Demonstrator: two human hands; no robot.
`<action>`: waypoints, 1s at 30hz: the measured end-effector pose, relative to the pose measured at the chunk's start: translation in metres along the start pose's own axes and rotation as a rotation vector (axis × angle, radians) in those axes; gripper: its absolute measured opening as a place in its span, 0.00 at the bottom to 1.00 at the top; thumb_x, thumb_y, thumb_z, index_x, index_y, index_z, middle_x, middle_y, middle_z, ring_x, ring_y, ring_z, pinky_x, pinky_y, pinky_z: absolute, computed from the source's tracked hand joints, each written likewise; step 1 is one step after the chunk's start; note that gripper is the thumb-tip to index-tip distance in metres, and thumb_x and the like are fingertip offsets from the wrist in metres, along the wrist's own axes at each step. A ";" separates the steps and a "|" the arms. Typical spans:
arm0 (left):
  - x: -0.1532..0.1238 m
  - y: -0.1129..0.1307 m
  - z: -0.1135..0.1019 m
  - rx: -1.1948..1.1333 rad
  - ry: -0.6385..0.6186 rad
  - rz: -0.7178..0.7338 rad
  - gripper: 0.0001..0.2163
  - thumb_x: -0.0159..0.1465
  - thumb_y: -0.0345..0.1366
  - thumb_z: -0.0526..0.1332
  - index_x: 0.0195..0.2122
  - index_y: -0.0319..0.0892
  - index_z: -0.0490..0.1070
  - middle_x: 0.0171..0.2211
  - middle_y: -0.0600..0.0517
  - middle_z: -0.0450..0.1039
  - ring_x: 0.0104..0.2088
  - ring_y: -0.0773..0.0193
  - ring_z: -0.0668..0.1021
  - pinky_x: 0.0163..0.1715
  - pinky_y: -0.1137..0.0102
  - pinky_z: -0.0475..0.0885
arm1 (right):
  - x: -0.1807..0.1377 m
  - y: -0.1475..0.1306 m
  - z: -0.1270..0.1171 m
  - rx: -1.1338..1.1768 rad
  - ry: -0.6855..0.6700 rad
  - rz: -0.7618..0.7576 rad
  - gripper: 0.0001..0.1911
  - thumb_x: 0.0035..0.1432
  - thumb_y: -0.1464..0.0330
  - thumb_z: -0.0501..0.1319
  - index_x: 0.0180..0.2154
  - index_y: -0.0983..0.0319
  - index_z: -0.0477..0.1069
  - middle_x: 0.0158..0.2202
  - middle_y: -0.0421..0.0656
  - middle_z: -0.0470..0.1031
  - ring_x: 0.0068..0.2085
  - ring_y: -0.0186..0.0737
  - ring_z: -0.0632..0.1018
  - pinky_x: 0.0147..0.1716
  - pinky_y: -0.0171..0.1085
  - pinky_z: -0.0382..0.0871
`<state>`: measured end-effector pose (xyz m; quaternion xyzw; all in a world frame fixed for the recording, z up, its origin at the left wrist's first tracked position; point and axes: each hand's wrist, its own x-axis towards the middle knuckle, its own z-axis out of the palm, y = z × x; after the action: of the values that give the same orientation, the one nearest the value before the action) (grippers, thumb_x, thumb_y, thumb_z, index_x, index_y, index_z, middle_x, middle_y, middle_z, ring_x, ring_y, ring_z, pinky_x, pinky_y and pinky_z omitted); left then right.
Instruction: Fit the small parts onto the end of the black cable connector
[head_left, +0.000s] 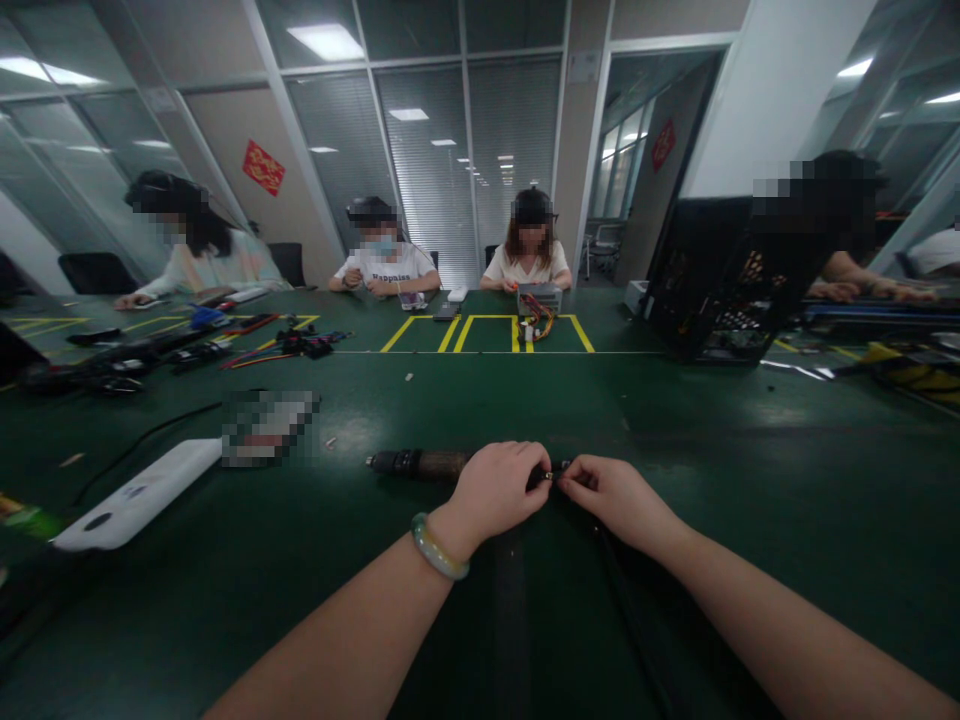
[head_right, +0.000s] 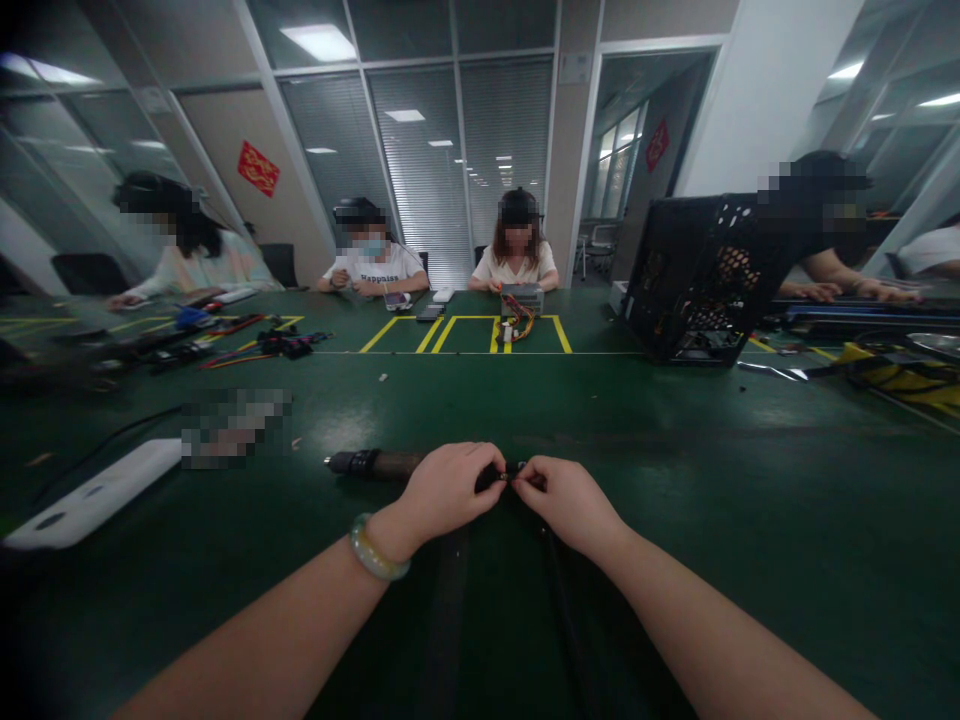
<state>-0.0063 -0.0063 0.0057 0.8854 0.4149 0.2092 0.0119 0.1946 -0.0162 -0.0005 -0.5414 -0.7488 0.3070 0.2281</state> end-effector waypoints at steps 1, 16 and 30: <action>0.000 0.000 0.000 0.000 0.001 0.000 0.05 0.62 0.36 0.60 0.39 0.45 0.68 0.35 0.54 0.72 0.38 0.61 0.75 0.41 0.65 0.69 | 0.000 0.000 0.000 -0.004 0.002 -0.001 0.09 0.60 0.63 0.58 0.33 0.59 0.75 0.31 0.40 0.79 0.30 0.38 0.77 0.27 0.32 0.62; -0.001 0.000 0.000 -0.031 -0.008 0.002 0.04 0.62 0.34 0.58 0.38 0.44 0.68 0.36 0.53 0.72 0.38 0.60 0.74 0.42 0.64 0.69 | -0.001 -0.002 -0.001 0.008 -0.008 0.006 0.09 0.60 0.63 0.58 0.34 0.58 0.75 0.31 0.39 0.79 0.31 0.38 0.77 0.27 0.33 0.63; 0.000 -0.001 0.001 -0.034 -0.009 0.004 0.04 0.62 0.35 0.58 0.39 0.44 0.68 0.36 0.53 0.72 0.38 0.60 0.74 0.41 0.65 0.69 | 0.001 0.001 0.000 -0.017 -0.004 -0.009 0.08 0.61 0.63 0.58 0.33 0.58 0.75 0.31 0.37 0.78 0.30 0.37 0.77 0.27 0.32 0.62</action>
<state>-0.0070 -0.0051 0.0048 0.8868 0.4094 0.2123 0.0286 0.1954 -0.0153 -0.0012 -0.5394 -0.7541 0.3007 0.2237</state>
